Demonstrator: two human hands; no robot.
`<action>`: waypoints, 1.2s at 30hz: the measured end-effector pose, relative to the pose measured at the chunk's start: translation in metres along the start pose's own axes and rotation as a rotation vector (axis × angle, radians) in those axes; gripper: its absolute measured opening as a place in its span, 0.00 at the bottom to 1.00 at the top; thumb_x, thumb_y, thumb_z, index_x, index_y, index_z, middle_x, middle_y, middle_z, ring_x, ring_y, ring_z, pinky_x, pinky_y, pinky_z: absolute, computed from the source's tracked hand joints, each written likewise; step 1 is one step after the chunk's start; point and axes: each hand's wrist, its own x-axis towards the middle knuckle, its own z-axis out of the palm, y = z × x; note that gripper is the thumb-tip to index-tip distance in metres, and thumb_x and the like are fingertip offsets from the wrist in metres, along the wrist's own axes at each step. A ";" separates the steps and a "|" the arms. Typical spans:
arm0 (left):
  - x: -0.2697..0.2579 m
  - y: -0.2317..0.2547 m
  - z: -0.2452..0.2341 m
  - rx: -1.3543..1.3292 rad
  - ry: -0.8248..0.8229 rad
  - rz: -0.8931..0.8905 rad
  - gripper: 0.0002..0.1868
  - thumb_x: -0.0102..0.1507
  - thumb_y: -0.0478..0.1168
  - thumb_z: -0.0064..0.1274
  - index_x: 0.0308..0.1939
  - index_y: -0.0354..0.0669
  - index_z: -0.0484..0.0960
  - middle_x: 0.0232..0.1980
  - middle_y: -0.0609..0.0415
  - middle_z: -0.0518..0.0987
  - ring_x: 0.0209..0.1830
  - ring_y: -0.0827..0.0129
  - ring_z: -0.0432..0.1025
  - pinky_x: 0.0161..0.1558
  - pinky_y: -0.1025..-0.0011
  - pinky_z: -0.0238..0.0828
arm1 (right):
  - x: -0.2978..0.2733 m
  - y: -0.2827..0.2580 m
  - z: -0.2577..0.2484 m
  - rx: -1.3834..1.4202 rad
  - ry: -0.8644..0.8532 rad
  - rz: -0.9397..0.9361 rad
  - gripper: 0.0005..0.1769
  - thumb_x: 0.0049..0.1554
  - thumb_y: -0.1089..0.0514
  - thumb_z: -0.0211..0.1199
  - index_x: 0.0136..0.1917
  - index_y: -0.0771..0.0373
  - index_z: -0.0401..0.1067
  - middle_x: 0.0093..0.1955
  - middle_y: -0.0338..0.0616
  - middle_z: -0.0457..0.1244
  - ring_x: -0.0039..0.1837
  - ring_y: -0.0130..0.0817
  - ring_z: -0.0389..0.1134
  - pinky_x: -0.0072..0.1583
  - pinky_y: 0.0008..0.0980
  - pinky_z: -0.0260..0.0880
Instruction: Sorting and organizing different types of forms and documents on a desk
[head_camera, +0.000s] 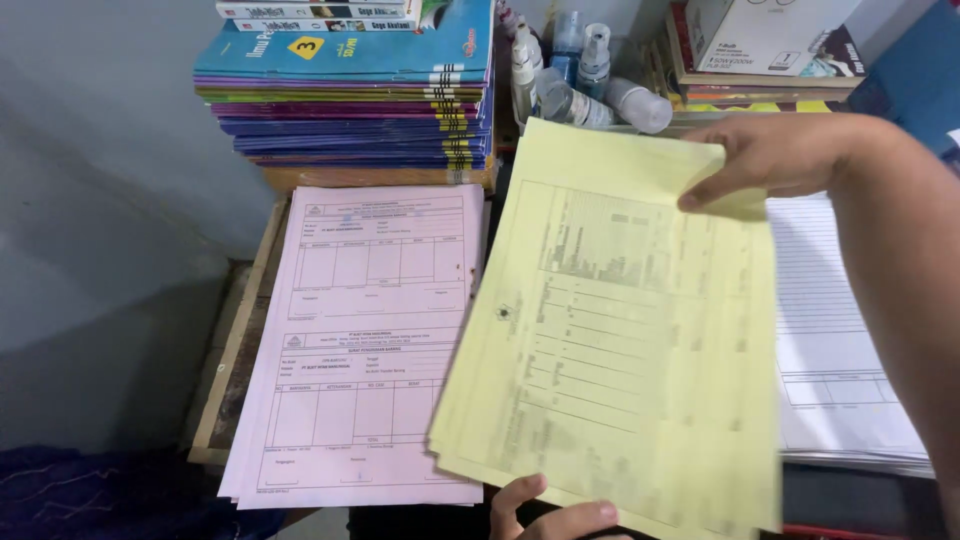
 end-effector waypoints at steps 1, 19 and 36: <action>0.004 -0.003 -0.002 0.111 -0.113 0.094 0.05 0.66 0.46 0.56 0.38 0.69 0.85 0.42 0.79 0.82 0.46 0.90 0.80 0.62 0.65 0.66 | 0.002 -0.004 0.009 -0.165 0.030 0.015 0.26 0.54 0.70 0.63 0.67 0.68 0.72 0.64 0.57 0.72 0.62 0.55 0.73 0.64 0.49 0.72; 0.001 -0.039 0.020 0.288 -0.391 0.248 0.35 0.77 0.60 0.20 0.43 0.48 0.85 0.51 0.54 0.84 0.55 0.53 0.79 0.46 0.59 0.67 | 0.060 -0.001 0.074 -0.925 0.276 -0.211 0.48 0.49 0.59 0.68 0.79 0.47 0.54 0.77 0.43 0.54 0.72 0.50 0.59 0.66 0.52 0.65; 0.004 -0.042 0.025 0.373 -0.294 0.299 0.40 0.79 0.60 0.11 0.38 0.53 0.83 0.48 0.61 0.85 0.50 0.64 0.81 0.44 0.67 0.67 | 0.093 -0.027 0.094 -1.003 0.219 -0.265 0.41 0.58 0.54 0.61 0.81 0.50 0.50 0.80 0.49 0.50 0.80 0.54 0.46 0.71 0.64 0.57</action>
